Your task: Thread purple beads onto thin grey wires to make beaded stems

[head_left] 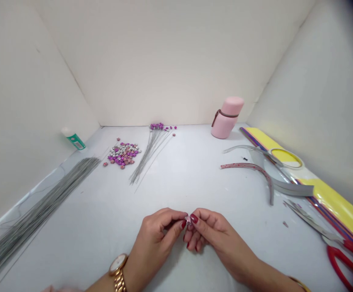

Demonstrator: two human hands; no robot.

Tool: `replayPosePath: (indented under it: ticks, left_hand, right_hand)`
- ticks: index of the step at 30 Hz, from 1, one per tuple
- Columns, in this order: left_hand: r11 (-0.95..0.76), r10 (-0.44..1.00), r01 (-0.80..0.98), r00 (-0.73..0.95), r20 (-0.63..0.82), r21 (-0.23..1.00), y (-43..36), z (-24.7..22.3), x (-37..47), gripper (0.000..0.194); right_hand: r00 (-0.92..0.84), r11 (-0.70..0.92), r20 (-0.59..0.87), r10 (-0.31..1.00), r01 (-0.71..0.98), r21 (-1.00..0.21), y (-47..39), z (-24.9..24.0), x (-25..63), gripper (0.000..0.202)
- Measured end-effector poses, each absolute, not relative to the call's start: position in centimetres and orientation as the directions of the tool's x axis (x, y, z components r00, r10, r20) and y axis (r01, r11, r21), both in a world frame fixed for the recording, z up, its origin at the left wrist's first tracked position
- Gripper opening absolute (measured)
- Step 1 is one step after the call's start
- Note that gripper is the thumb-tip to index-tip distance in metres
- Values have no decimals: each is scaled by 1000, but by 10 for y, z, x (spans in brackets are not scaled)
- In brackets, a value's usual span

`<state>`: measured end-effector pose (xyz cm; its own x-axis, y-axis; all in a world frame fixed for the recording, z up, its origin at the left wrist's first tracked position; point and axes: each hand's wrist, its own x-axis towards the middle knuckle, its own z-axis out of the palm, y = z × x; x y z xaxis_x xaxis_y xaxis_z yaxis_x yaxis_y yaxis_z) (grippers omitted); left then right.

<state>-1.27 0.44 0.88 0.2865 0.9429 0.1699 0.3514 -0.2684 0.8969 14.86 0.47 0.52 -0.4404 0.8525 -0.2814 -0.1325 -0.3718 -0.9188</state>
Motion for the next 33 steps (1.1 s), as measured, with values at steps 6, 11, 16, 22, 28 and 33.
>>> replayPosePath:
  ticks: [6, 11, 16, 22, 28, 33]
  left_hand:
    - [-287, 932, 336, 312, 181, 897, 5, 10, -13, 19]
    - [-284, 937, 324, 294, 189, 903, 5, 10, -13, 20]
    - [-315, 923, 327, 322, 209, 891, 4, 10, -12, 20]
    - [-269, 931, 289, 321, 171, 919, 3, 11, -11, 20]
    - [-171, 964, 210, 239, 119, 963, 1, 6, -10, 10]
    - [-293, 943, 286, 247, 225, 912, 4, 9, -13, 13]
  right_hand:
    - [-387, -242, -217, 896, -16, -970, 5, 7, 148, 28]
    - [-334, 82, -6, 942, 248, -965, 5, 8, 152, 17]
    - [-364, 252, 108, 925, 375, -892, 4, 7, 156, 17]
    - [-322, 348, 220, 921, 423, -837, 3, 8, 155, 15]
    - [-332, 337, 229, 915, 318, -886, 4, 10, 154, 16]
    - [-355, 188, 92, 931, 246, -951, 2, 6, 153, 19]
